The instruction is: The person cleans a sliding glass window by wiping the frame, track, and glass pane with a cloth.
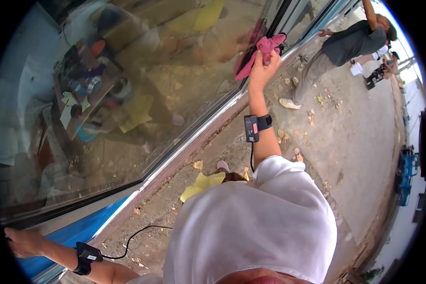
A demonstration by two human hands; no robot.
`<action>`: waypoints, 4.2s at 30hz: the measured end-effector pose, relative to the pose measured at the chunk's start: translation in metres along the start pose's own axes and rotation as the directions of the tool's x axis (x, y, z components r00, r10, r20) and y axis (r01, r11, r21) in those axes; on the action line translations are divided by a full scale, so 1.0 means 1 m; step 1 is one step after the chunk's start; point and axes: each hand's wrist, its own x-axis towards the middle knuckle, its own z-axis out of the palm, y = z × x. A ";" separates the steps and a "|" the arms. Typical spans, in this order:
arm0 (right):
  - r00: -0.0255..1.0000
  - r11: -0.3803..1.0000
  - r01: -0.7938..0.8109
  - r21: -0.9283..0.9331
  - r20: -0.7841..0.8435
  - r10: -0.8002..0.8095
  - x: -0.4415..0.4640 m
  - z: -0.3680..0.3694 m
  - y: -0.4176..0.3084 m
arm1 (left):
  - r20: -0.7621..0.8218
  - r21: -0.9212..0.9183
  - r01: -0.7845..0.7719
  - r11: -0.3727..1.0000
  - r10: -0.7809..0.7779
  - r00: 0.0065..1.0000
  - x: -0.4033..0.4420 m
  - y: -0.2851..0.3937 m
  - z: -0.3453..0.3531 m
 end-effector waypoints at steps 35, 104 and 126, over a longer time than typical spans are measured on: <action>-0.272 -0.567 -0.805 -0.177 0.958 0.088 -0.094 -0.052 -0.131 | -0.141 -0.074 -0.115 0.991 0.104 0.984 0.007 0.048 -0.011; 0.139 0.162 -0.987 0.006 0.543 0.828 0.081 -0.371 0.322 | 0.341 0.090 0.989 0.119 0.929 -0.143 -0.254 0.848 -0.256; -0.001 -0.012 -1.000 0.018 0.508 0.861 0.263 -0.195 0.598 | 0.733 0.220 0.975 0.035 0.653 -0.189 -0.234 0.951 -0.208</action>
